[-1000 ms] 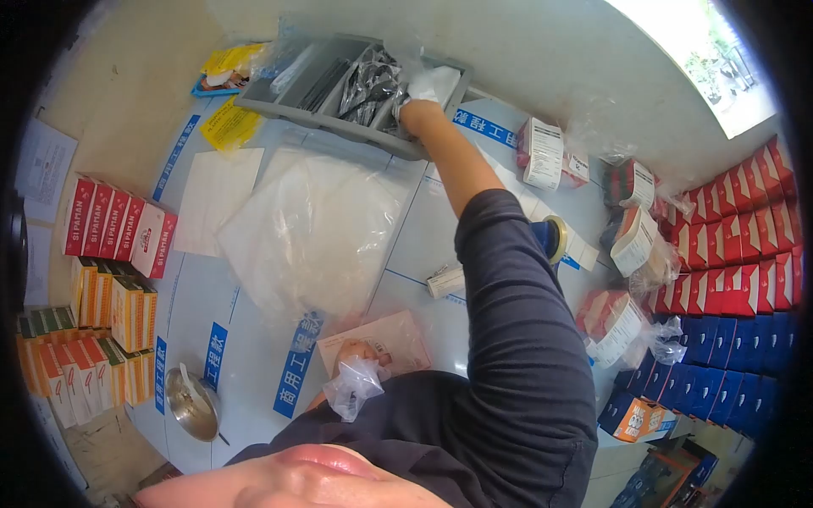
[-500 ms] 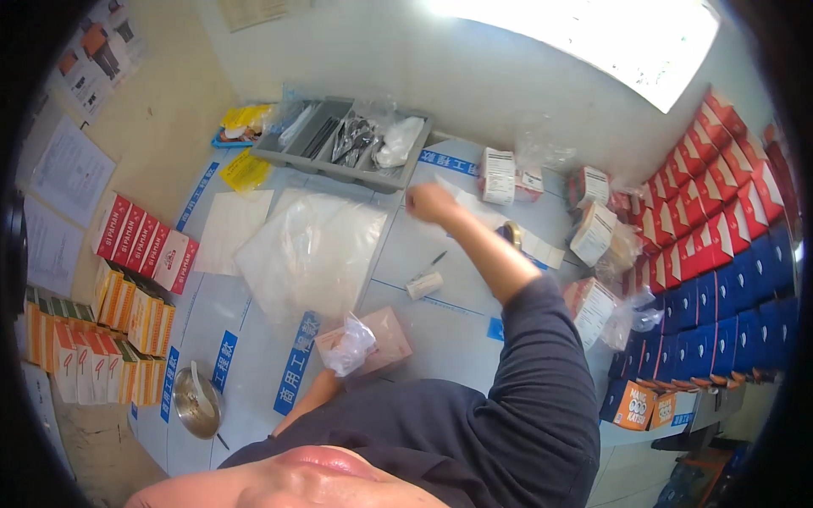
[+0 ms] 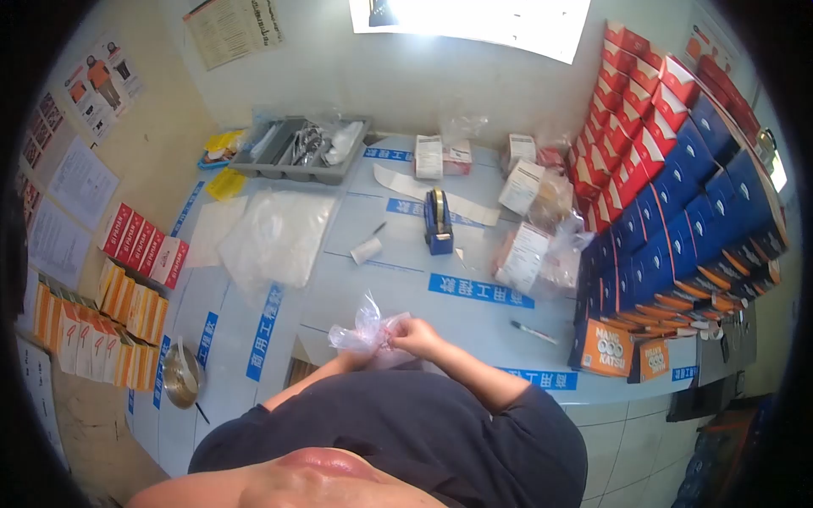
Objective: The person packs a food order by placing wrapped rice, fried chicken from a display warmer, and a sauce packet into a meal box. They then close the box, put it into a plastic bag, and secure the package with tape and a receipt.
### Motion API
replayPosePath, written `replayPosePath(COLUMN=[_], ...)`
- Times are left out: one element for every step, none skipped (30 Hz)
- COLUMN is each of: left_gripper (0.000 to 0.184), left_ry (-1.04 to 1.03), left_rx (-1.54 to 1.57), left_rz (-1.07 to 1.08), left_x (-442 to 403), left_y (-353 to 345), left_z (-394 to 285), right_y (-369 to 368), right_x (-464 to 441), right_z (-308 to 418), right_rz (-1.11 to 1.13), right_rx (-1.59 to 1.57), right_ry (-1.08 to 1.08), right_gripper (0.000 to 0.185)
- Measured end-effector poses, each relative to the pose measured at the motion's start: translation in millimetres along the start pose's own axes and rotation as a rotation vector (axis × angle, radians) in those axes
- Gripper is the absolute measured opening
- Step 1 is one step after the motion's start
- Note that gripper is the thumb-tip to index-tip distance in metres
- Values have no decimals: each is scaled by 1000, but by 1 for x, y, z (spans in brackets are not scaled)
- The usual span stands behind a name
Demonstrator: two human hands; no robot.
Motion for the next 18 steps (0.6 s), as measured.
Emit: replayPosePath(left_gripper=[24,25,25,26,27,28,30,30,29,29,29,29,30,29,29,29,28,27], left_ry=[1,0,-9,-13,-25,-36,-52,-49,-27,-3,6,47,85,35,32,8,-17,14], left_rx=[-7,-11,-14,-11,-5,2,21,25,-68,-162,-159,-208,-256,-219,-216,-225,-235,-303], left_rz=[2,8,18,34,52,70,106,108,190,270,271,320,368,354,351,320,288,166], left_x=[0,2,3,5,6,7,9,9,8,9,10,10,10,9,10,9,7,8], left_y=[-10,-17,-25,-33,-40,-47,-56,-63,-72,-78,-81,-85,-89,-92,-93,-91,-90,-90], left_z=[-1,-4,-6,-8,-11,-14,-18,-22,-28,-35,-43,-51,-55,-58,-57,-56,-56,-53], right_y=[7,14,14,19,24,28,44,52,58,64,69,75,81,89,98,111,123,136], right_x=[10,24,30,32,34,27,46,54,61,67,73,82,90,96,100,99,97,96], right_z=[8,21,14,11,5,-12,7,11,12,12,12,13,13,11,8,2,-7,-15], right_rz=[34,119,118,-41,-202,-222,-186,-99,-7,38,83,122,128,93,56,-34,-126,-304], right_rx=[-28,54,53,148,244,372,358,504,645,670,694,717,716,823,931,959,984,879], right_ry=[-53,-71,-68,153,374,433,597,519,438,409,381,441,437,375,313,241,170,126], right_gripper=[23,27,27,29,32,39,35,31,27,23,20,19,19,17,17,15,14,12])
Point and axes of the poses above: each hand's wrist, its own x-axis away from the middle knuckle, its own y-axis out of the back of the hand, z = x × y, the point moved 3 cm from there along -x, towards the middle knuckle, and after that the axes turned 7 degrees about x, right-handed, at the moved point
